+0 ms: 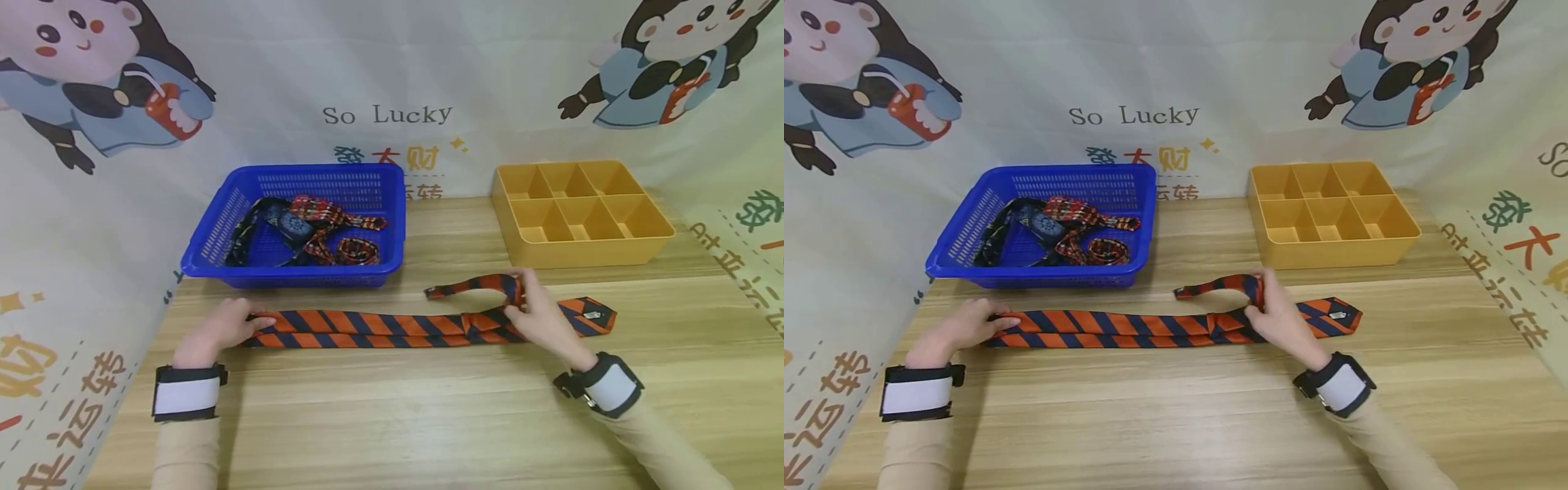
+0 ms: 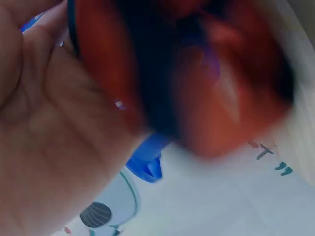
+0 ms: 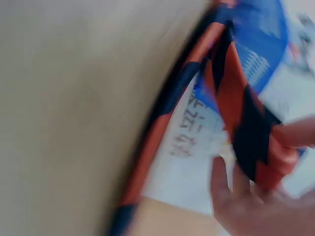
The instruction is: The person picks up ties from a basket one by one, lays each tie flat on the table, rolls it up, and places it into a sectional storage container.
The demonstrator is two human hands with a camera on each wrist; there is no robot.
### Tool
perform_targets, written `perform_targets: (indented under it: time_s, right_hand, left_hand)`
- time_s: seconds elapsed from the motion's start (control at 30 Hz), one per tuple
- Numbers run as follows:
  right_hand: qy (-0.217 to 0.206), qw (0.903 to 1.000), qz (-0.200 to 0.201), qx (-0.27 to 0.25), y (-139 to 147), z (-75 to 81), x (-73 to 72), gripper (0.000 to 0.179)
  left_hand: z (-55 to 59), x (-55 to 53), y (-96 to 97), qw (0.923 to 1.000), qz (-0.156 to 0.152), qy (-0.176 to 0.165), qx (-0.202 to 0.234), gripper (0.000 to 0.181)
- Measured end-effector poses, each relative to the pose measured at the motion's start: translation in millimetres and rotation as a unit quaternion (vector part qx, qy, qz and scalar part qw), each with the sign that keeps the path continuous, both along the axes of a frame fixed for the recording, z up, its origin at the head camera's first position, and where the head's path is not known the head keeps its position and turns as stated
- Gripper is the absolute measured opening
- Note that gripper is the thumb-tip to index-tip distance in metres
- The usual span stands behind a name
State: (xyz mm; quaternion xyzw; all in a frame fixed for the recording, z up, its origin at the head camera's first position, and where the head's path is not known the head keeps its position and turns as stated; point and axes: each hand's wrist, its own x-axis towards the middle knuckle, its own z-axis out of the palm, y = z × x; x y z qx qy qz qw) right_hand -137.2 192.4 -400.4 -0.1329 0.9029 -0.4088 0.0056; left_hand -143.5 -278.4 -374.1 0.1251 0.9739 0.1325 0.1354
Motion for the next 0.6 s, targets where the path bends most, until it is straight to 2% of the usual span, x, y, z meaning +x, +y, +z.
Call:
perform_targets:
  time_s: [0.07, 0.1, 0.17, 0.2, 0.23, 0.3, 0.37, 0.4, 0.43, 0.47, 0.53, 0.6]
  right_hand:
    - [-0.060, 0.9943, -0.024, -0.085, 18, 2.8, 2.5, 0.049]
    - [-0.086, 0.9866, -0.032, -0.135, 27, 4.4, 3.1, 0.048]
    - [-0.129, 0.9629, -0.036, -0.234, 44, 7.7, 3.4, 0.039]
    - [-0.146, 0.9467, -0.034, -0.285, 52, 9.1, 3.2, 0.033]
    - [-0.159, 0.9260, -0.028, -0.341, 59, 9.7, 2.5, 0.025]
    - [-0.176, 0.8801, -0.012, -0.441, 73, 11.3, 0.5, 0.013]
    - [-0.192, 0.8323, 0.003, -0.520, 85, 12.4, -1.3, 0.021]
    - [-0.197, 0.8126, 0.004, -0.548, 90, 12.9, -2.1, 0.025]
    - [-0.201, 0.7985, 0.001, -0.567, 95, 13.2, -2.7, 0.028]
    - [-0.204, 0.7879, -0.005, -0.581, 99, 13.6, -3.1, 0.026]
    - [-0.195, 0.7772, -0.034, -0.597, 105, 13.7, -3.3, 0.022]
    - [-0.176, 0.7787, -0.080, -0.597, 109, 13.7, -2.9, 0.026]
  left_hand:
    - [-2.6, -0.7, -6.3, 0.9999, -0.004, 0.001, 0.015, 0.023]
    - [-3.8, -1.0, -9.1, 0.9998, -0.001, 0.001, 0.020, 0.023]
    - [-6.4, -1.5, -13.8, 0.9996, 0.006, -0.005, 0.026, 0.022]
    - [-7.9, -1.9, -15.8, 0.9996, 0.009, -0.007, 0.027, 0.022]
    - [-9.2, -2.3, -17.3, 0.9995, 0.013, -0.012, 0.028, 0.023]
    - [-10.8, -3.2, -19.8, 0.9992, 0.018, -0.023, 0.026, 0.024]
    - [-12.2, -4.2, -21.7, 0.9989, 0.019, -0.036, 0.023, 0.023]
    - [-13.0, -4.8, -22.4, 0.9988, 0.017, -0.040, 0.022, 0.021]
    - [-13.8, -5.3, -23.1, 0.9987, 0.014, -0.043, 0.023, 0.019]
    - [-14.4, -5.8, -24.1, 0.9989, 0.006, -0.040, 0.024, 0.015]
    - [-16.2, -6.9, -25.1, 0.9990, -0.007, -0.032, 0.030, 0.008]
    - [-18.1, -7.9, -27.0, 0.9990, -0.020, -0.018, 0.036, 0.004]
